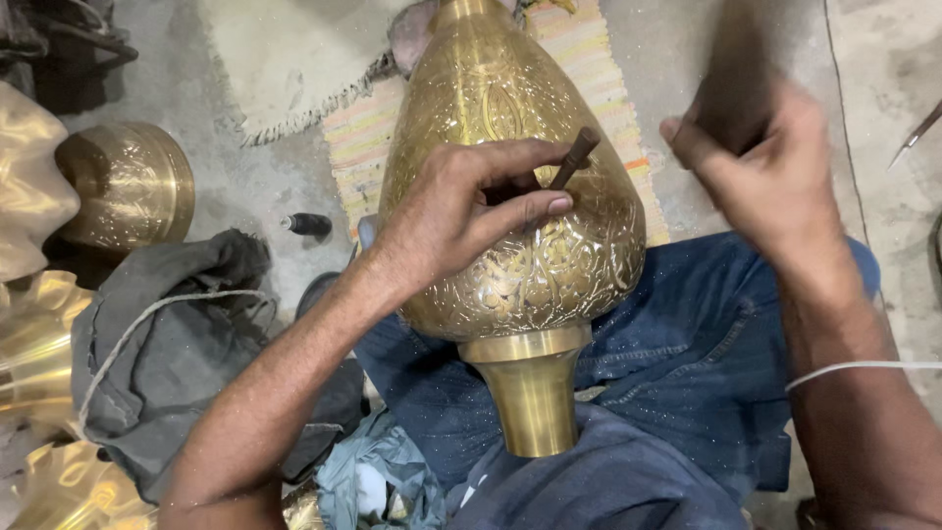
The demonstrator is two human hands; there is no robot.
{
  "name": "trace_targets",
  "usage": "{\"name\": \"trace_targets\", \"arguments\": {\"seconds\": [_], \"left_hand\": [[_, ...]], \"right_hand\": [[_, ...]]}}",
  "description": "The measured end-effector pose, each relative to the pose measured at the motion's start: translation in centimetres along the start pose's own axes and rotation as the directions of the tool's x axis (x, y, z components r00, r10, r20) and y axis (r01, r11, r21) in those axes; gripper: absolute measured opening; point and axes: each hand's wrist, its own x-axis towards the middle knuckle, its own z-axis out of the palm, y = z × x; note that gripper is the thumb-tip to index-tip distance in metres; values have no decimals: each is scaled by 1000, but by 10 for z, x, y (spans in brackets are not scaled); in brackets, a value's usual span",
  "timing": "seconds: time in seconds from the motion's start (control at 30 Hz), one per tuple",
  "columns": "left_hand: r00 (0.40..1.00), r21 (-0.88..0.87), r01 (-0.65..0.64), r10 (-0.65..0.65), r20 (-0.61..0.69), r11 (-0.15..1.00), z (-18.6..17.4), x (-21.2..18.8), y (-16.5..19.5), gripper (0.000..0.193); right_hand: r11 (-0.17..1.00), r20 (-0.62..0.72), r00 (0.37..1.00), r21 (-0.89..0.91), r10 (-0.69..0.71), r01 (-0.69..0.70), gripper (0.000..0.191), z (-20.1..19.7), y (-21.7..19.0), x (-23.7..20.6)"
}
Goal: The person sits cross-legged on the floor with a large engraved brass vessel on their lap. They hold a steel punch against the engraved surface and strike it with a wooden mallet, repositioning the punch repeatedly to work the pattern, then set the punch aside and rub a sanding block over the vessel surface by hand.
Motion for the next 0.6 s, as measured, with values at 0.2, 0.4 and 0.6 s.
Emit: {"name": "trace_targets", "arguments": {"seconds": [0.2, 0.4, 0.6], "left_hand": [[989, -29, -145, 144, -42, 989, 3, 0, -4, 43], [994, -1, -110, 110, -24, 994, 1, 0, -2, 41], [989, 0, -142, 142, -39, 990, 3, 4, -4, 40]], "right_hand": [[889, 4, 939, -319, -345, 328, 22, -6, -11, -1], [870, 126, 958, -401, -259, 287, 27, -10, -26, -6], [945, 108, 960, -177, -259, 275, 33, -13, -23, -5]]}}
